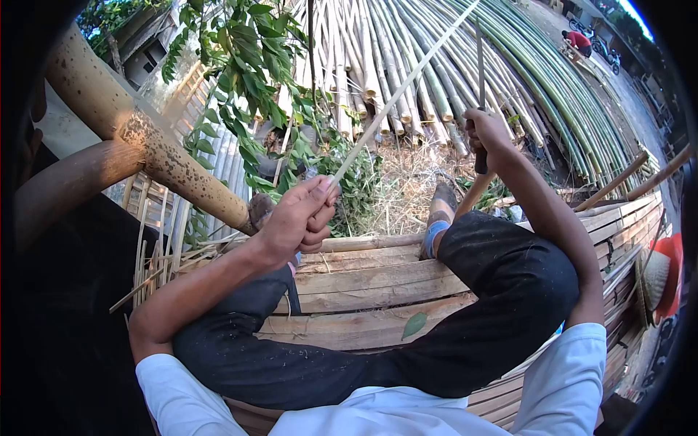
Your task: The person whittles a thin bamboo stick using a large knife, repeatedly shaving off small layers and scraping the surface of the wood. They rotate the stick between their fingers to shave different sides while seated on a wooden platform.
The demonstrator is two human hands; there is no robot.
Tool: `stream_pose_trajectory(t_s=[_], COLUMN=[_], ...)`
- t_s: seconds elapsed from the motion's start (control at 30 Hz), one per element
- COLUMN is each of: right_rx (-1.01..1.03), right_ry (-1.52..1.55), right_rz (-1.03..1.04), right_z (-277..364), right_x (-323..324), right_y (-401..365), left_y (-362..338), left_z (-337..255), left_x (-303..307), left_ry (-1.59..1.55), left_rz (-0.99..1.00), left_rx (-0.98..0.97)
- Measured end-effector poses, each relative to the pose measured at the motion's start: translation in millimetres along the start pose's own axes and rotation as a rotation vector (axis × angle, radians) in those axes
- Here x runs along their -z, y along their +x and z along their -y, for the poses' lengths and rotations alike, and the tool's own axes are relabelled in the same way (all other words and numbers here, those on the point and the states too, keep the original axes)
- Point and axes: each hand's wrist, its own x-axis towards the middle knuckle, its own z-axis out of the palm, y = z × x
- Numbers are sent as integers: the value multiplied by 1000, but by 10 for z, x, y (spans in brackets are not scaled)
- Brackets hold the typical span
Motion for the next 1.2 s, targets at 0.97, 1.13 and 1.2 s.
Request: stream_pose_trajectory(t_s=[0.97, 1.13, 1.2], right_rx=[1104, 1102, 1098], right_ry=[-1171, -1177, -1172], right_rz=[429, 381, 351], right_z=[295, 293, 255], right_x=[-904, -874, -838], right_y=[-880, -796, -739], left_y=[65, 61, 53], left_z=[125, 101, 84], left_x=[-5, -38, -30], left_ry=[244, 226, 213], left_rz=[-145, -173, -161], left_rx=[-180, -180, -162])
